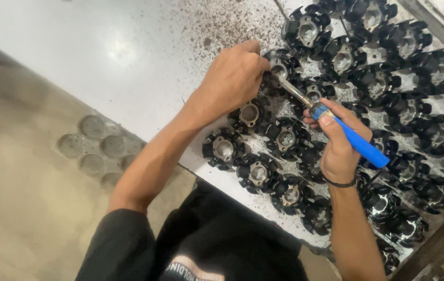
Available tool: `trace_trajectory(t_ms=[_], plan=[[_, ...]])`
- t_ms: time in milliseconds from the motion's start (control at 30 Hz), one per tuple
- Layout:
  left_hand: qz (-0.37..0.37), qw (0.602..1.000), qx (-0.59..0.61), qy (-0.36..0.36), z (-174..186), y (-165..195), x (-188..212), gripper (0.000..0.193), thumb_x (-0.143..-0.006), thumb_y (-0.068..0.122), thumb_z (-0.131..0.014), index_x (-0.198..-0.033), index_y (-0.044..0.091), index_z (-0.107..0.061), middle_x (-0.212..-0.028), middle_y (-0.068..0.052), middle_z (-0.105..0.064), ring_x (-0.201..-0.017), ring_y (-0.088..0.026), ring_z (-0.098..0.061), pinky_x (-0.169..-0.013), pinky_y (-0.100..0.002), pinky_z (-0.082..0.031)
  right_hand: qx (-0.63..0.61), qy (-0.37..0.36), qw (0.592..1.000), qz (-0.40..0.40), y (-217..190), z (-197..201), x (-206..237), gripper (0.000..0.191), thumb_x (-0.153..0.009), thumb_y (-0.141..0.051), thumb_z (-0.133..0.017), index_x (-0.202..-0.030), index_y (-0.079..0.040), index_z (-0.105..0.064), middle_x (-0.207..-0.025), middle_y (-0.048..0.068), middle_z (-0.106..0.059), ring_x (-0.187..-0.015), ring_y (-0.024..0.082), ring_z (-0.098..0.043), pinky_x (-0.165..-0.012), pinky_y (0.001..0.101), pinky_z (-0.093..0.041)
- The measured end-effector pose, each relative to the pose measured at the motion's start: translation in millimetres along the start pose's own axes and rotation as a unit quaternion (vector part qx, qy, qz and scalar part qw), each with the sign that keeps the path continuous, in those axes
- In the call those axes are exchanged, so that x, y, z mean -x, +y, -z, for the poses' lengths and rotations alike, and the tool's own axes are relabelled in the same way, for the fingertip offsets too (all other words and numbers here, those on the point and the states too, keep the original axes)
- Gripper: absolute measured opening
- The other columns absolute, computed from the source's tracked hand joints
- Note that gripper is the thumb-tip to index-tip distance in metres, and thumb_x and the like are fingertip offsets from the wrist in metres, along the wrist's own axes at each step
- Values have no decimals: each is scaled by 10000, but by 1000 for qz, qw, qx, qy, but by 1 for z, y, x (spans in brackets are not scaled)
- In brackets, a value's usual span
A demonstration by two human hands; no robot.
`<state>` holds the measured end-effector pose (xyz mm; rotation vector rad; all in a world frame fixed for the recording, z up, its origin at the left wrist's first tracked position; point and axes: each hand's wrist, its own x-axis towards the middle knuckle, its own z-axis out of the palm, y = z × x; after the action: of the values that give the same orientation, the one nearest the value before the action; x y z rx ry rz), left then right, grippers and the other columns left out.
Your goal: The person arranges black plastic rotor-like parts into rows on a workbench, then uses a blue-handled heated tool to work inside the center hub of each part one at a time, with smoke rising as the tool contacts the parts, working through the arranged batch.
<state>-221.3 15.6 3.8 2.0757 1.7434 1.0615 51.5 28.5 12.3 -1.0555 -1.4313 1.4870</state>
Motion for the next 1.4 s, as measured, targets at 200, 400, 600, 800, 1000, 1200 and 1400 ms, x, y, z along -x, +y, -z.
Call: trace_trajectory(t_ms=[200, 400, 600, 800, 1000, 1200, 1400], plan=[[38, 999, -19, -10, -9, 0, -6, 107, -783, 17, -664, -818, 23, -765, -839, -160, -635, -733, -388, -673, -666, -508, -551, -11, 5, 1000, 6, 2, 0, 0, 385, -979, -99, -630, -1288, 130, -649, -1108, 232, -735, -943, 276, -738, -898, 337, -601], [21, 997, -70, 9, -17, 6, 1, 132, -767, 22, -657, -853, 14, -757, -876, -169, -635, -705, -370, -681, -616, -490, -545, -24, 19, 999, 16, 4, -1, 1, 370, -975, -83, -639, -1274, 134, -652, -1107, 216, -720, -949, 282, -739, -889, 341, -603], [30, 998, -53, 23, -15, 5, 3, 169, -846, 19, -639, -965, 18, -760, -874, -119, -642, -623, -302, -667, -513, -439, -511, -23, 10, 999, 26, 4, -1, 1, 379, -978, -81, -635, -1289, 134, -644, -1126, 223, -719, -984, 287, -734, -926, 363, -613], [21, 998, -58, 22, -18, 0, 2, 59, -847, 63, -659, -868, 28, -701, -851, -132, -627, -638, -352, -649, -544, -476, -509, -17, 4, 1000, 22, 1, -2, 0, 373, -975, -79, -628, -1271, 149, -642, -1129, 228, -708, -1000, 298, -741, -961, 407, -627], [11, 998, -63, 23, -25, -4, 2, 53, -841, 58, -659, -871, 30, -692, -848, -139, -621, -666, -349, -660, -576, -477, -529, -19, 17, 999, 32, 5, -3, 0, 375, -966, -70, -636, -1273, 145, -651, -1114, 242, -720, -974, 302, -739, -939, 392, -609], [-20, 997, -68, -21, 21, 27, -7, 91, -837, 78, -667, -917, 41, -691, -801, -123, -646, -607, -313, -650, -507, -462, -511, -42, 15, 990, 134, -19, 13, -6, 354, -1024, -81, -652, -1297, 143, -645, -1115, 234, -712, -964, 302, -746, -945, 392, -628], [-167, 976, -54, 127, 96, 83, -46, 90, -1017, 22, -638, -1092, 65, -661, -746, -52, -621, -599, -199, -582, -500, -425, -438, -7, 32, 995, 90, -29, 31, -51, 380, -1023, -122, -681, -1313, 123, -651, -1142, 195, -716, -974, 270, -744, -911, 356, -631]])
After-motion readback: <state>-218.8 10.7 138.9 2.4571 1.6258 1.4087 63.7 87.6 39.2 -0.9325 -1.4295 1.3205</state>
